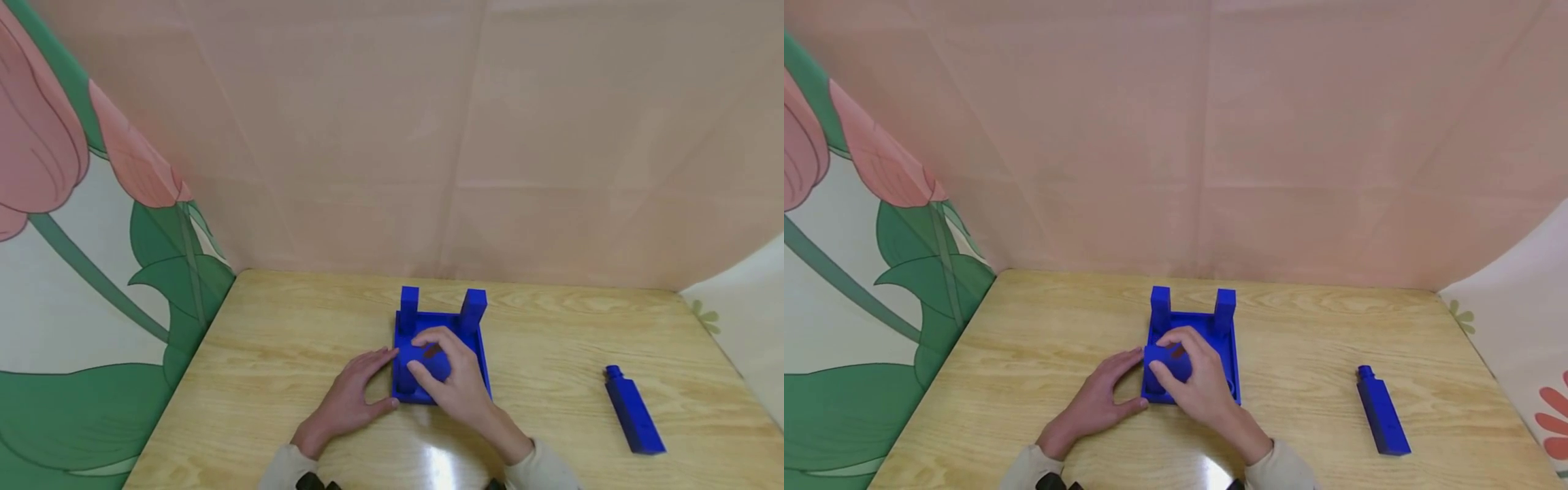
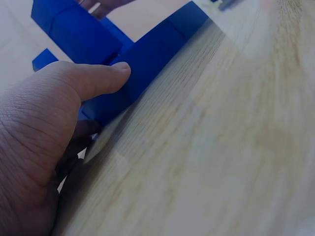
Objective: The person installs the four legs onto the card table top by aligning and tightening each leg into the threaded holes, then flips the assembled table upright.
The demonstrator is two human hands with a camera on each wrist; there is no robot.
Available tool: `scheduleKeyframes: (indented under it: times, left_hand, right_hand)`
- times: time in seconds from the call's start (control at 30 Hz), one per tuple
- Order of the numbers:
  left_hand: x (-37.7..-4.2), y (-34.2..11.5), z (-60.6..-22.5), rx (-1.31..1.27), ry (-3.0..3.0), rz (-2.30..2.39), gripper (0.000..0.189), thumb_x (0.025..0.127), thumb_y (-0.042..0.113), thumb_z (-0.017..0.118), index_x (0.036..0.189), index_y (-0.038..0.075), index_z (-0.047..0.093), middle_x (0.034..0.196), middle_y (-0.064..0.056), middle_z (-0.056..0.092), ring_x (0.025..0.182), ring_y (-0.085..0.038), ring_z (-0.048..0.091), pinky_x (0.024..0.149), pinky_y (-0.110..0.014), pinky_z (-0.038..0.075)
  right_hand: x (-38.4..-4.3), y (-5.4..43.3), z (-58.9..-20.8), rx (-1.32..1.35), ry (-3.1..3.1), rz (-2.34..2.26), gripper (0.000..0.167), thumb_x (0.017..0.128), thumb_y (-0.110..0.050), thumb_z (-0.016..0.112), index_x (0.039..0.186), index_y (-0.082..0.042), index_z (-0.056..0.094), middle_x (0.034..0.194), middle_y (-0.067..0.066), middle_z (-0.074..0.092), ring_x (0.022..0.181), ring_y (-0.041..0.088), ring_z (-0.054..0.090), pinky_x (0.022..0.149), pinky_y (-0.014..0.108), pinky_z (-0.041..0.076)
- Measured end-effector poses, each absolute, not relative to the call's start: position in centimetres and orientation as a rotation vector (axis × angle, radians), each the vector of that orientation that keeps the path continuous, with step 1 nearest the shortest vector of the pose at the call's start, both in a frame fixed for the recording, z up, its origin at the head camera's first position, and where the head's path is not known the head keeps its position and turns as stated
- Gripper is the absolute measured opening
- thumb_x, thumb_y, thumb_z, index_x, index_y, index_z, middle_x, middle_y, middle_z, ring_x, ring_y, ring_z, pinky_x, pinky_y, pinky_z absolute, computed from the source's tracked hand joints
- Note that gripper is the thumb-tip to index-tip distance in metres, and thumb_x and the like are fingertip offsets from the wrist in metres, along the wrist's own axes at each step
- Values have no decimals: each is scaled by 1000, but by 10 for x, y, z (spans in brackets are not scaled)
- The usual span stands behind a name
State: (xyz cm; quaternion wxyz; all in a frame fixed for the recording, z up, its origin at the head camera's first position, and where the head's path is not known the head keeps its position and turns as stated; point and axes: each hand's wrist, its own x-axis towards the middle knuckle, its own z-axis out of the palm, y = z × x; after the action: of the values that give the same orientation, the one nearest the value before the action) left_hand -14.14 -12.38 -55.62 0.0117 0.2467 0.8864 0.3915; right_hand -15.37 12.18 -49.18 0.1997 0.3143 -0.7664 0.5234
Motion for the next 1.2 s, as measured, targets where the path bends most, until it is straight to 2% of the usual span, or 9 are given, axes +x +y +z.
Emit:
scheduleKeyframes:
  times: [0.13,0.23,0.4,0.57,0.7,0.9,1.1,1.2]
  left_hand:
    - [-142,-123,-556,774,2763,1228,83,96,40,85,169,24,49,171,-14,50,156,-45,46,126,-74,35]
    - [-141,-124,-557,772,2760,1231,84,96,41,85,170,23,49,171,-14,50,156,-45,46,126,-74,35]
    - [-142,-125,-557,785,2765,1229,83,97,43,84,170,24,49,171,-13,50,156,-43,46,127,-72,35]
    - [-142,-125,-556,798,2769,1223,83,96,42,85,169,23,49,170,-14,51,156,-42,47,127,-71,36]
    - [-142,-125,-555,795,2763,1228,84,96,40,85,169,23,49,170,-15,51,156,-42,47,127,-71,36]
    - [-142,-125,-555,781,2758,1233,84,96,43,84,170,26,48,170,-14,51,156,-43,47,126,-72,36]
    - [-142,-125,-557,785,2757,1243,85,96,42,85,170,25,48,170,-15,51,156,-43,47,126,-72,36]
    - [-143,-125,-558,786,2753,1248,86,95,42,86,170,25,48,170,-14,51,156,-42,46,127,-71,35]
  right_hand:
    - [-154,122,-493,859,-2138,1439,37,85,-1,88,115,-12,70,106,0,74,92,17,71,78,39,64]
    - [-154,122,-493,864,-2161,1416,39,87,-2,88,121,-12,72,106,0,74,92,16,69,80,35,62]
    - [-154,125,-493,936,-2258,1352,47,95,-10,81,142,-15,73,122,1,73,114,18,67,94,38,59]
    - [-155,127,-493,1034,-2266,1320,47,99,-7,71,145,-16,73,135,0,70,128,23,64,106,45,56]
    - [-156,128,-494,1042,-2245,1342,46,99,-3,69,143,-15,74,136,1,69,128,24,65,108,42,56]
    - [-155,128,-493,937,-2289,1389,35,98,-9,78,133,-13,74,135,0,70,129,22,65,108,35,56]
    - [-153,125,-490,836,-2325,1399,34,93,-12,90,118,-18,67,126,5,72,116,18,66,98,31,57]
    - [-153,125,-490,822,-2328,1381,36,91,-12,92,116,-17,65,124,3,73,113,18,67,94,33,58]
